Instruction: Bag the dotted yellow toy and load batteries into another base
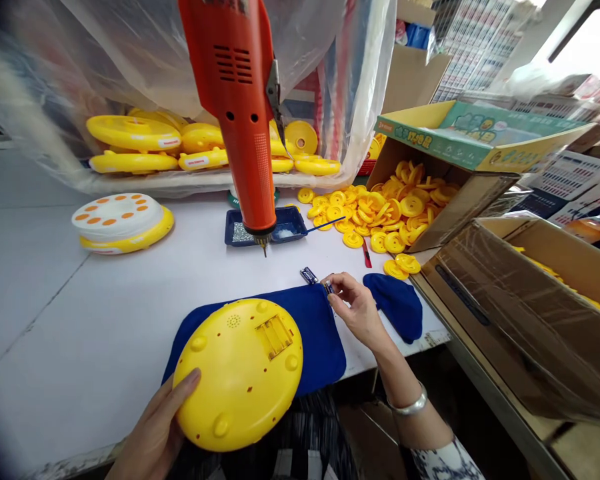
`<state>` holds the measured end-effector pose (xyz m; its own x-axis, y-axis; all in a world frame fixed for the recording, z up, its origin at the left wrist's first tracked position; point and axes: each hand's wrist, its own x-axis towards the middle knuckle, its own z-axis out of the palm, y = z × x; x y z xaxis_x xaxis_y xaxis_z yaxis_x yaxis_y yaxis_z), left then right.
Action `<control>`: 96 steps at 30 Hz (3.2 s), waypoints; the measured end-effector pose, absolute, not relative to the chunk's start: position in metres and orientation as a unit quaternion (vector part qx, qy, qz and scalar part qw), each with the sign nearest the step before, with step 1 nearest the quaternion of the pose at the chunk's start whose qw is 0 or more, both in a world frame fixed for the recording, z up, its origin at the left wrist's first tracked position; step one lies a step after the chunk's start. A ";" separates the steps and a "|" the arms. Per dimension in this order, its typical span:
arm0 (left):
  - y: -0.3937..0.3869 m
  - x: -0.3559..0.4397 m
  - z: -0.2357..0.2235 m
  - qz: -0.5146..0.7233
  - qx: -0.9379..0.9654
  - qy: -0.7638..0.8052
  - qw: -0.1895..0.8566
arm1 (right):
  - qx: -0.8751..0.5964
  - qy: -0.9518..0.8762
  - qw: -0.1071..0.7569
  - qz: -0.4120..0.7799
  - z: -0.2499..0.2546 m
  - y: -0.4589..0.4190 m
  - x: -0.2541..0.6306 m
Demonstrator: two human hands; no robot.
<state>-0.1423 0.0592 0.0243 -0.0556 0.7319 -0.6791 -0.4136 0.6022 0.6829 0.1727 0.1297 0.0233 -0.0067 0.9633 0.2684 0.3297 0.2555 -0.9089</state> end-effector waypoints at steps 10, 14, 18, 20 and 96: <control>0.055 -0.140 0.032 0.422 0.196 0.570 0.677 | -0.484 -0.740 0.276 0.377 0.073 0.111 0.142; 0.056 -0.140 0.033 0.415 0.230 0.559 0.680 | -0.487 -0.759 0.218 0.373 0.074 0.119 0.134; 0.056 -0.140 0.032 0.409 0.236 0.557 0.683 | -0.481 -0.769 0.201 0.369 0.071 0.127 0.125; 0.055 -0.141 0.030 0.407 0.239 0.552 0.687 | -0.476 -0.781 0.191 0.357 0.071 0.132 0.120; 0.055 -0.135 0.034 0.416 0.244 0.580 0.657 | -0.532 -0.720 0.356 0.266 0.022 0.178 0.178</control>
<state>-0.1354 0.0548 0.0340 -0.0185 0.8291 -0.5588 -0.2627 0.5352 0.8028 0.1782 0.1780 0.0216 -0.1788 0.9566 0.2301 0.5772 0.2913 -0.7629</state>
